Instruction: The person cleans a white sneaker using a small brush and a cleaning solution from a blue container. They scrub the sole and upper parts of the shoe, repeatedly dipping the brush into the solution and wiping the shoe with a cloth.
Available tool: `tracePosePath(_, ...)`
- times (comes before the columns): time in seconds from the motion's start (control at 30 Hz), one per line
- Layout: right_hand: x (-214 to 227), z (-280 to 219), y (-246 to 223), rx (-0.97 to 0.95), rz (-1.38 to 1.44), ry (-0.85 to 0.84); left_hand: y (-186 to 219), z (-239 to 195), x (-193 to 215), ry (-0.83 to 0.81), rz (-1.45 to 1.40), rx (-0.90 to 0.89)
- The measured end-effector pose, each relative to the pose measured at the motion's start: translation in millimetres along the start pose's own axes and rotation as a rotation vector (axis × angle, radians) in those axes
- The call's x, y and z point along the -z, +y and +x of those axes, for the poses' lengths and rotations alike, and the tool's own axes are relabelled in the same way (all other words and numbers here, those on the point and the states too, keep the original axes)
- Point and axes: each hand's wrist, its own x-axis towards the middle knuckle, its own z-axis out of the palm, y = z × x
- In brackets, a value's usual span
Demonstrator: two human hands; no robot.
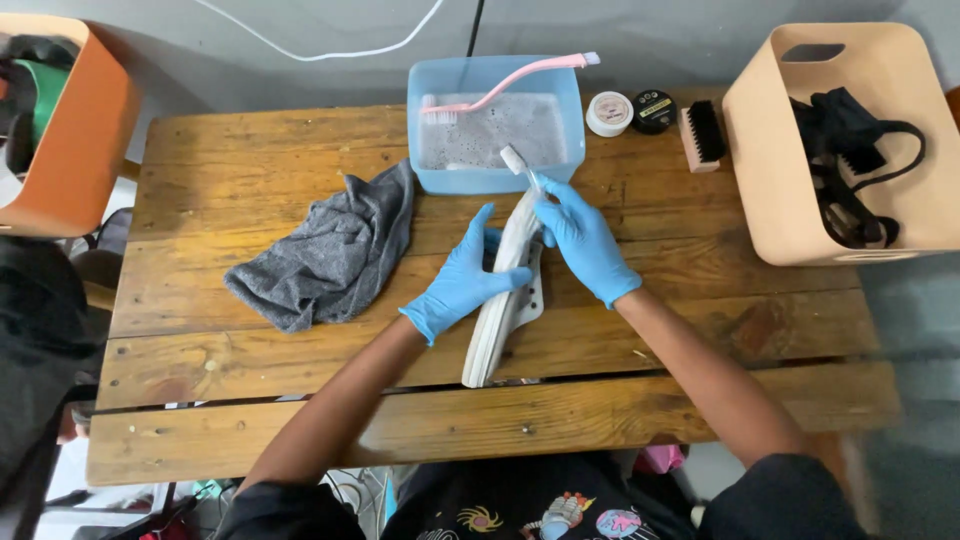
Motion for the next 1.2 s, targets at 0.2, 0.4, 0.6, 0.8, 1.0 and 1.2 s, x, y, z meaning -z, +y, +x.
tracePosePath(0.2, 30, 47, -71, 0.241, -0.505, 0.064, -1, -13, 17, 0.019, -0.483, -0.151)
tracePosePath(0.4, 25, 158, 22, 0.405, -1.141, -0.017, -15, -13, 11, -0.079, -0.477, -0.121)
tracePosePath(0.6, 36, 133, -38, 0.39, -1.245, -0.06, -25, -8, 14, -0.093, -0.53, -0.155)
tracePosePath(0.8, 75, 60, -69, 0.494, -1.106, 0.023, -27, 0, 12, -0.074, -0.533, -0.157)
tracePosePath(1.0, 87, 29, -55, 0.45, -1.12, 0.106, -20, 8, -6, -0.053, -0.493, -0.16)
tracePosePath(1.2, 89, 10, -64, 0.207, -0.701, 0.033, -19, 8, 1, -0.041, -0.505, -0.138)
